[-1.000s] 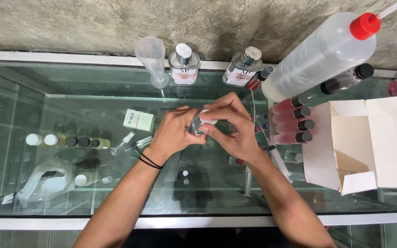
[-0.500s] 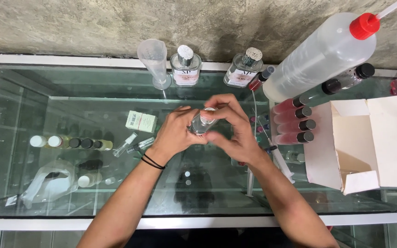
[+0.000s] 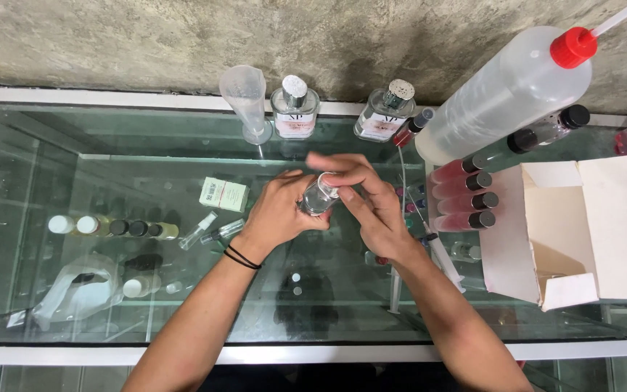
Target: Measuring and transferring perfume liquid from a large container into smaller bottles using a syringe and funnel.
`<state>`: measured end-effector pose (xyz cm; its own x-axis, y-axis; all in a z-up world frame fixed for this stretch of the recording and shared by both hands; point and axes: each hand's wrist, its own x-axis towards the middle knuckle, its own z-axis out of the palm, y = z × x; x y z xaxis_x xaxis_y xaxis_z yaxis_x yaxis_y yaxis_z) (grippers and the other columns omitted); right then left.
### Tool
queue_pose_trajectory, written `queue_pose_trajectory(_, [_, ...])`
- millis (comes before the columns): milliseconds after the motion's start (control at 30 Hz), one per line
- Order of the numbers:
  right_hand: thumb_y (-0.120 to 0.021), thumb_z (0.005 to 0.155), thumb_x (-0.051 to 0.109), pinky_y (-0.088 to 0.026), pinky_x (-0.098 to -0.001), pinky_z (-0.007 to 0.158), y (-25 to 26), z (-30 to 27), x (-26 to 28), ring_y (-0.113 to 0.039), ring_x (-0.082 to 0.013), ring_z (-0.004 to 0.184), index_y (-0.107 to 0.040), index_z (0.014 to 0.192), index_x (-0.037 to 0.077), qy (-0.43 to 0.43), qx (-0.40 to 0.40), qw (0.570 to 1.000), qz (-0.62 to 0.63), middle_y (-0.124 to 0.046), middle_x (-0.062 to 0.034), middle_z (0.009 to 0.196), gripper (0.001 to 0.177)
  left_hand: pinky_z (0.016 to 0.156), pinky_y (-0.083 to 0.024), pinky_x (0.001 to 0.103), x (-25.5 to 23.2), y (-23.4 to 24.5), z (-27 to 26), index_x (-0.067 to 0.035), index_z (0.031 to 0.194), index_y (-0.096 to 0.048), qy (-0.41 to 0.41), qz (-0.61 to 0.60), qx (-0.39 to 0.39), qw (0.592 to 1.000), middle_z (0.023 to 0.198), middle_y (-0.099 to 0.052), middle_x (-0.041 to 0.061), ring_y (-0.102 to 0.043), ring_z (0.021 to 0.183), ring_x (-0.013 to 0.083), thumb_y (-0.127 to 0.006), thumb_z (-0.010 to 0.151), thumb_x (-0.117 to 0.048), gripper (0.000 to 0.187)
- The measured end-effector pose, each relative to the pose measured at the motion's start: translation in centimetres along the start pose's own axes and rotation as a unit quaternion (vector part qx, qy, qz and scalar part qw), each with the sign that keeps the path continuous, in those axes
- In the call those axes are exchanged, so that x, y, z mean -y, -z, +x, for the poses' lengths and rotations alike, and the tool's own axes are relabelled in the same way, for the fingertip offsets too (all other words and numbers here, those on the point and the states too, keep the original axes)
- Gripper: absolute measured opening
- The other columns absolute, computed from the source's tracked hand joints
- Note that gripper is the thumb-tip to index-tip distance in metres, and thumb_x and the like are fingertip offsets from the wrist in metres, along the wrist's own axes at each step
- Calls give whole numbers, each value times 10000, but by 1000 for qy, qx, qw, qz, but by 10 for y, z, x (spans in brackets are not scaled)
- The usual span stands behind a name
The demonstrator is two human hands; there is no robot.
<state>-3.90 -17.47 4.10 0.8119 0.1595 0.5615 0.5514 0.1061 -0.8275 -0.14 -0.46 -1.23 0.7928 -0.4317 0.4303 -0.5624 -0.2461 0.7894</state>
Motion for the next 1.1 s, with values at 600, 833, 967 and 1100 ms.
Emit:
queue_pose_trajectory(600, [-629, 993, 9, -489, -455, 1048, 1, -12, -17, -606, -302, 1158, -562, 1313, -144, -33, -34, 999, 8, -686, -243, 1149, 361, 636, -526, 357, -14, 8, 6, -75, 682, -569, 7, 12, 11, 1000, 558, -598, 114, -622, 595, 303, -850, 680, -138, 288])
queue_pose_trajectory(833, [-717, 920, -31, -520, -462, 1012, 8, -13, -28, -626, -323, 1098, -644, 1173, -135, -22, -37, 999, -13, -699, -234, 1074, 283, 635, -525, 352, -8, 4, 4, -75, 689, -579, 6, 9, 7, 1000, 559, -593, 113, -617, 589, 300, -847, 671, -125, 273])
queue_pose_trajectory(967, [-730, 915, -20, -574, -440, 916, 14, -14, -31, -607, -310, 1146, -620, 1205, -113, -25, -19, 999, 5, -679, -215, 1127, 324, 650, -529, 360, -18, 14, 9, -55, 741, -604, 11, 3, 28, 1000, 643, -621, 119, -623, 641, 312, -836, 713, -138, 248])
queue_pose_trajectory(1100, [-864, 809, 49, -559, -485, 972, 15, -2, -16, -610, -352, 1189, -586, 1269, -56, 5, 45, 996, -78, -661, -206, 1252, 548, 693, -569, 396, -22, 16, 6, -27, 853, -629, 32, 13, 39, 999, 869, -642, 114, -634, 745, 285, -832, 745, -184, 279])
